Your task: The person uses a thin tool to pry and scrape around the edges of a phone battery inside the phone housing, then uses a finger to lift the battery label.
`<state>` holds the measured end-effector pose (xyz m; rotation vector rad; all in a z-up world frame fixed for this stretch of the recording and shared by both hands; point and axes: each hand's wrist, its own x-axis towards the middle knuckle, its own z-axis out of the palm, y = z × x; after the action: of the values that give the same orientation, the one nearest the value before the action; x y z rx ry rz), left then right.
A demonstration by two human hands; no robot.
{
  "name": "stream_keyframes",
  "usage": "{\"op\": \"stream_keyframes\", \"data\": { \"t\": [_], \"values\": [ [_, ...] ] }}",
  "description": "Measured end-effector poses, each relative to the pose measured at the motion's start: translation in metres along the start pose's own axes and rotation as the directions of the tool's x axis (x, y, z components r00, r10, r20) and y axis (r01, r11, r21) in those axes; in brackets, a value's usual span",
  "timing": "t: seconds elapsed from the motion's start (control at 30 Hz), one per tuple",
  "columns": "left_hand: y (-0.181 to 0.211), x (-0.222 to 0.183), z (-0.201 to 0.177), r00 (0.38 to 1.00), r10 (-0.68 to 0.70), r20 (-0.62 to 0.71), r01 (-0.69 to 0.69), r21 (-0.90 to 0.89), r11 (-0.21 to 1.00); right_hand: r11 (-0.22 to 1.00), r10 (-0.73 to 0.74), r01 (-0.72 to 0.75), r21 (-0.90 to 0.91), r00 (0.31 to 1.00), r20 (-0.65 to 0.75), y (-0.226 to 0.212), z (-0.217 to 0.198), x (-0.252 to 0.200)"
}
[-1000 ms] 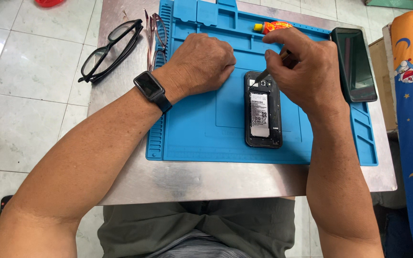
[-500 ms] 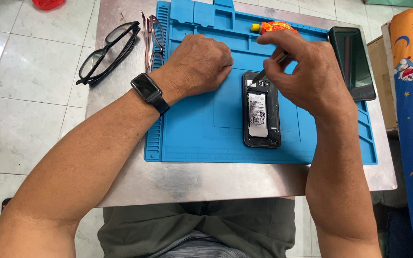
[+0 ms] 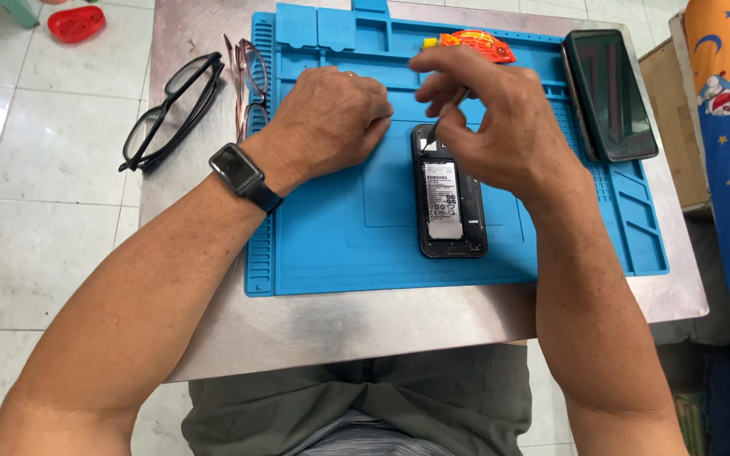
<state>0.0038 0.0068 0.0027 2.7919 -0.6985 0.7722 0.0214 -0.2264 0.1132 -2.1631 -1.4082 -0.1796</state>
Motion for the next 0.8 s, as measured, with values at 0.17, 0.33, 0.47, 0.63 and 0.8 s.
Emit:
{"op": "stream_keyframes", "data": {
  "t": [0.17, 0.33, 0.47, 0.63, 0.8],
  "values": [
    [0.001, 0.0, -0.004, 1.0, 0.001, 0.015, -0.001, -0.018, 1.0, 0.999, -0.004, 0.003, 0.046, 1.0, 0.019, 0.006, 0.0, -0.002],
    [0.001, 0.0, -0.004, 1.0, 0.007, 0.009, -0.007, -0.013, 1.0, 0.991, -0.029, 0.012, -0.136, 0.992, -0.122, 0.023, 0.004, -0.007],
    [0.003, 0.002, -0.008, 1.0, 0.029, 0.011, -0.029, -0.037, 0.999, 1.0, 0.013, -0.016, -0.027, 0.994, -0.107, 0.01, -0.001, -0.006],
    [0.0, 0.002, 0.001, 1.0, 0.01, -0.007, -0.01, 0.035, 0.999, 0.997, 0.056, -0.056, -0.049, 0.998, -0.003, 0.002, -0.003, -0.002],
    [-0.003, 0.002, 0.008, 0.999, 0.002, -0.033, -0.001, 0.027, 1.0, 0.982, 0.056, -0.068, -0.178, 0.996, -0.072, 0.025, 0.007, -0.008]
  ]
}}
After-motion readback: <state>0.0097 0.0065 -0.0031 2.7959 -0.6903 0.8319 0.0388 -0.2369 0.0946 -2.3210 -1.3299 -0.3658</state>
